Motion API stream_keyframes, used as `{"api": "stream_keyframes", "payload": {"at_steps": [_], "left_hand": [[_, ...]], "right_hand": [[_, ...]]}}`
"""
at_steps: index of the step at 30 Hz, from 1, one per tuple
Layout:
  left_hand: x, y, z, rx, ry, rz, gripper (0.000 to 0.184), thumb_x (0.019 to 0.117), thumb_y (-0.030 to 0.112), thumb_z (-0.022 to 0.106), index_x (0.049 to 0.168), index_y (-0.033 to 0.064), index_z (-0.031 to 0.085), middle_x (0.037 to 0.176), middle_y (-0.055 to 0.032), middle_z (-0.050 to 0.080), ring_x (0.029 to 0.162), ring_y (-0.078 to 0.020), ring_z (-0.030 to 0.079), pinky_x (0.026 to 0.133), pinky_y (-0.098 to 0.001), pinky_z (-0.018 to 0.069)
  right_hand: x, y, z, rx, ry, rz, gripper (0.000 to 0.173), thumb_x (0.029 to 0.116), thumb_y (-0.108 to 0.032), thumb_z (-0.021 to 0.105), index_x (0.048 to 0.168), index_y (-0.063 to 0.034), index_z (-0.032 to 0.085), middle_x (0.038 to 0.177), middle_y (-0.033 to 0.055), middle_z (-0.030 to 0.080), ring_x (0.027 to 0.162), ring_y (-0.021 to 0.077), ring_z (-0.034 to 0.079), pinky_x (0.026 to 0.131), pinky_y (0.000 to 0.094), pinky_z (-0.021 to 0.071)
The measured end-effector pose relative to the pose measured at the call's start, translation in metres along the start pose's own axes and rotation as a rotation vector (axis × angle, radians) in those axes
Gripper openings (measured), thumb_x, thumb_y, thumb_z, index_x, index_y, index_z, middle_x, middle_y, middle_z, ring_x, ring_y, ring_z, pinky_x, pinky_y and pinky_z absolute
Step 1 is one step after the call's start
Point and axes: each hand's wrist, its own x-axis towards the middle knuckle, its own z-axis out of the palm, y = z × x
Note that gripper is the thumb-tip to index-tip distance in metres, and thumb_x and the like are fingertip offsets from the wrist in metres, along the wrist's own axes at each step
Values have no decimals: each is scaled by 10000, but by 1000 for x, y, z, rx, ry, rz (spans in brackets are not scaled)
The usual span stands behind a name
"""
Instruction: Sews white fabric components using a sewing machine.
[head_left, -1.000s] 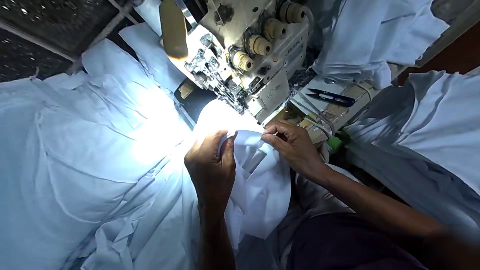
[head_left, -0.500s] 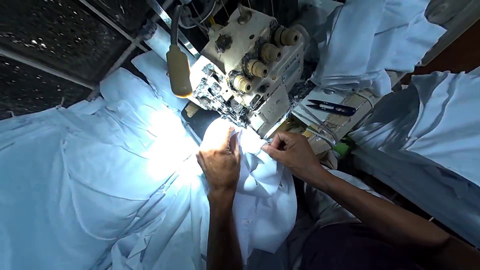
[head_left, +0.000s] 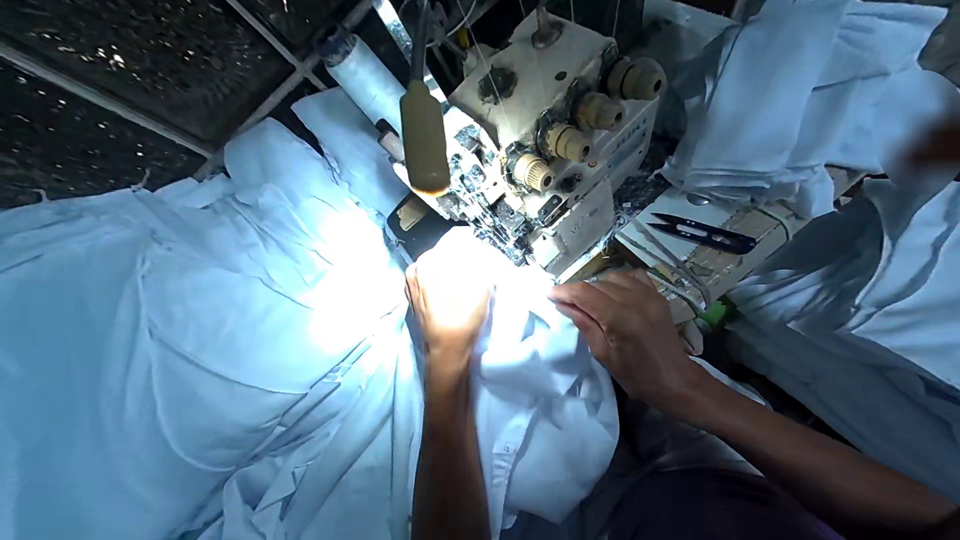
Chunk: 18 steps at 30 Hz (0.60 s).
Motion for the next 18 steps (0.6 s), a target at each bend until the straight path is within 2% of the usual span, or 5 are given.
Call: {"api": "stream_keyframes", "payload": {"at_steps": [1,5,10,13,18], "left_hand": [[7,-1,3,40,27,4,239,966,178,648,1126,4,681,1040,-174,682,977,-309,644,873,-528,489],[34,4,14,132,167,60,219,947,115,574,782,-13,640,729,-114,624,716,-222,608,709,-455,446],[10,-3,12,85,165,185,159,968,130,617,1044,3,678,967,-190,678,891,-325,660,786,-514,502],[25,0,17,164,242,142,169,913,133,625,855,-7,700,814,-176,691,783,-319,675,704,-513,480],[42,6,10,236,164,-22,237,964,183,615,904,-31,699,883,-211,698,886,-371,684,782,-578,482]], "right_hand": [[6,-2,3,-55,0,-27,177,938,-79,622,1015,-52,779,766,83,703,694,263,638,702,422,471],[21,-14,3,-233,-68,-48,181,910,1,615,1014,-16,762,738,122,656,721,311,630,718,461,445],[20,-18,1,-320,-92,-62,223,873,55,619,1036,-13,755,717,131,627,712,320,617,724,466,432],[22,-17,2,-366,-61,-90,179,880,35,609,971,-29,750,688,119,599,687,308,596,715,456,415],[28,-13,4,-405,-47,-146,142,888,30,590,902,-27,719,672,107,568,678,304,571,706,457,392]]}}
